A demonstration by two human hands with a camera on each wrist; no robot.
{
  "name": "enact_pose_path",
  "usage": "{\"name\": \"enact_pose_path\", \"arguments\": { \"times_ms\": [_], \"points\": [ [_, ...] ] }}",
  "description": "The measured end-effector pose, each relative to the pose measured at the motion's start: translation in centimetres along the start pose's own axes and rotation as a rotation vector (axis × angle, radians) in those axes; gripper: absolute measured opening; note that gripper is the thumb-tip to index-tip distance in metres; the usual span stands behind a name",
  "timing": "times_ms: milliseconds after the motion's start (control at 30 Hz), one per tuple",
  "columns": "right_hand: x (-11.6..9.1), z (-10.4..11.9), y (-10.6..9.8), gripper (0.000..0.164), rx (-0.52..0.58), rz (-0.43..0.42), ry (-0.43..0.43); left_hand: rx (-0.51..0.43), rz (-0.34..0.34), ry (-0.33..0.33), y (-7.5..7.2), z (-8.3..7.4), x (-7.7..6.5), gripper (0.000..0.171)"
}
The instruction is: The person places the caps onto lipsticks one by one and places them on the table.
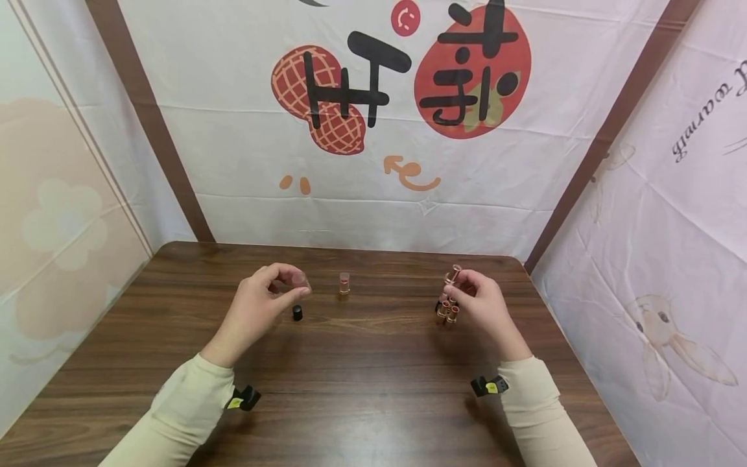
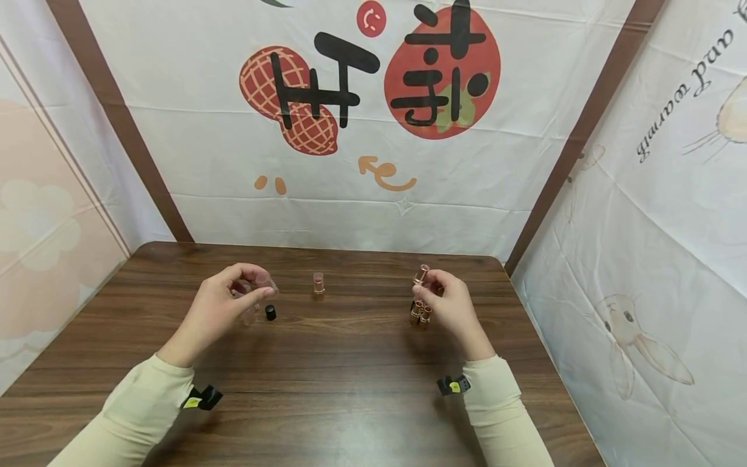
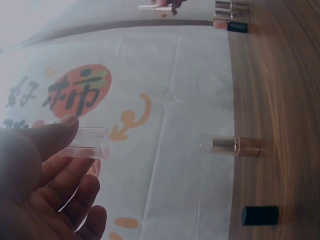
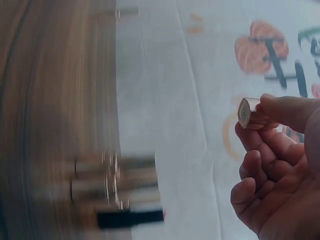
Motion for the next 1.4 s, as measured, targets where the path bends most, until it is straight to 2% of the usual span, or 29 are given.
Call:
{"name": "enact_pose_path", "arguments": {
  "times_ms": [133,300,433,633,800,1100,1400],
  "points": [
    [-0.6,1.4,2.5,0.014,0.041,0.064,0.022,-0.006,0.01,0.011,0.0,-0.6,-0.3,0.022],
    [-1.7,2.0,5.7,0.013,0.071,0.165,0.051,-0.031,0.047,0.017,0.5,-1.6,-0.7,0.023],
    [-2.6,2.0,7.7,0.013,0.048,0.224,0.04,-0.039,0.08,0.034,1.1,-2.3,-0.9,0.023],
    [-3.6,2.0,10.1,0.016,0.078,0.282,0.007,-0.049,0.075,0.043,1.6,-3.1,-1.2,0.023],
    [-4.3,2.7,11.3,0.019,0.062,0.299,-0.026,-0.066,0.072,0.056,1.8,-3.8,-1.5,0.023],
    [-5.5,4.1,12.8,0.018,0.145,0.342,-0.053,-0.077,0.059,0.098,1.6,-5.9,-2.4,0.025],
    [-6.5,4.5,14.5,0.016,0.122,0.39,-0.064,-0.118,0.063,0.152,2.6,-7.1,-3.1,0.026]
  ]
}}
Point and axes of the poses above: each hand's wrist, its own x-axis towards the middle knuckle, its own y-axis out of the palm, z = x × y, the point moved 5 cm from there along x, towards the middle knuckle, and after that the axes turned 8 degrees about x, right-handed, at the moved point
